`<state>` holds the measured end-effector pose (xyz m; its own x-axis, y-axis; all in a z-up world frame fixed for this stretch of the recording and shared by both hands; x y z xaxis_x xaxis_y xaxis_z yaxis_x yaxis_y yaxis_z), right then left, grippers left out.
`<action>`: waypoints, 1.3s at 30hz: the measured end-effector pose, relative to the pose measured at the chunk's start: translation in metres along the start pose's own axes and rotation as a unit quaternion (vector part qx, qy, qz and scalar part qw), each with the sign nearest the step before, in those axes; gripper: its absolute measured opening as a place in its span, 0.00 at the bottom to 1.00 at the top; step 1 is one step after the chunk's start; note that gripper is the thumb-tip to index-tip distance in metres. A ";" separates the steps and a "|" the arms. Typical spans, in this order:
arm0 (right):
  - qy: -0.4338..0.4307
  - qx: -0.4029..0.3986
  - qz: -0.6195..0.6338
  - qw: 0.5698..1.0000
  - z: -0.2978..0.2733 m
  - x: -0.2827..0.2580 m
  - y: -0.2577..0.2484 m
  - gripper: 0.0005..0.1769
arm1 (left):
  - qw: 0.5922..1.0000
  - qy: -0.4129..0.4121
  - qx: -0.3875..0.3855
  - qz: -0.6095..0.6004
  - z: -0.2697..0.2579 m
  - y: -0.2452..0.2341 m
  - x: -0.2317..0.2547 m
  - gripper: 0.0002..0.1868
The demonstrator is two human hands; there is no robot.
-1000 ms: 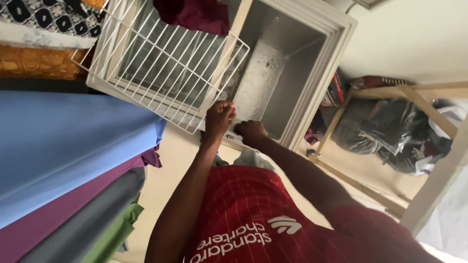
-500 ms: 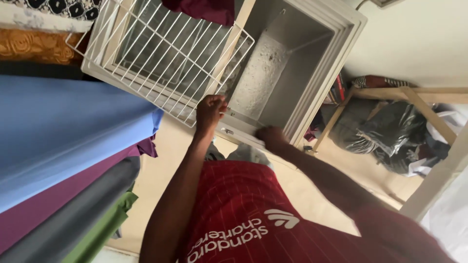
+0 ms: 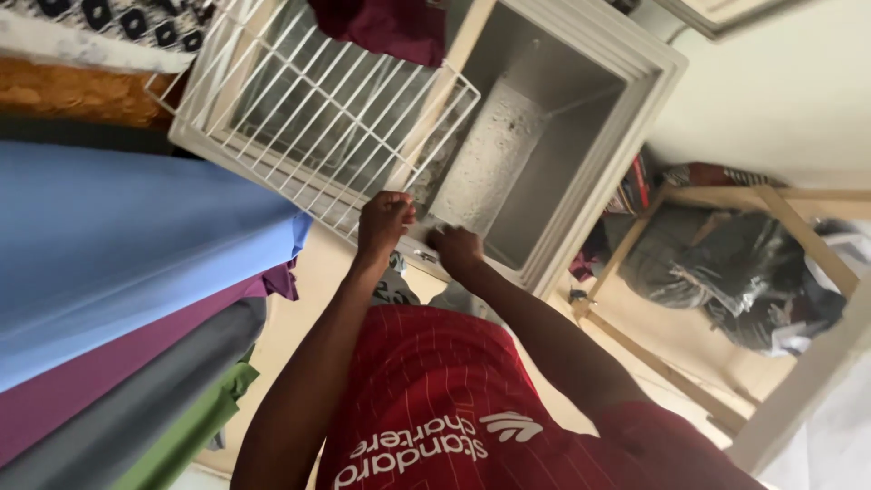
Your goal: The person cleans the interior of a top-loading freezer using a maroon cloth. They wipe the walls, ceiling, and door frame, then remove and reinsert the wire basket. The person also sprays a cleaning agent into the freezer during the process.
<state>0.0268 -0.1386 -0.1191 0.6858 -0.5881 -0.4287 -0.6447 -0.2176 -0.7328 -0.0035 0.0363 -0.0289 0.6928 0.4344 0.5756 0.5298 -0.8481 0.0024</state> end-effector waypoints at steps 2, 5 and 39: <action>0.073 -0.083 -0.123 0.986 -0.045 0.014 0.008 0.16 | 1.000 -0.006 -0.004 0.028 0.004 0.008 0.001 0.10; 0.178 -0.077 -0.100 0.976 -0.102 0.059 0.012 0.11 | 0.999 -0.005 -0.036 0.021 0.018 0.028 -0.004 0.10; 0.107 0.460 0.075 0.878 -0.219 0.060 -0.052 0.07 | 0.960 -0.015 -0.162 0.228 0.010 0.153 -0.004 0.11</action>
<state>0.0276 -0.3328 0.0090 0.4749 -0.7103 -0.5195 -0.1084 0.5386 -0.8355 0.0800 -0.0925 -0.0394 0.8333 0.0001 0.5529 -0.0089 -0.9999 0.0136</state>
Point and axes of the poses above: each hand's wrist, its own z-axis towards the middle knuckle, its own y-axis out of the palm, x = y × z, the point moved 4 cm from there along z, towards the middle knuckle, and after that the axes turned 15 degrees about -y, right-handed, at the moved point
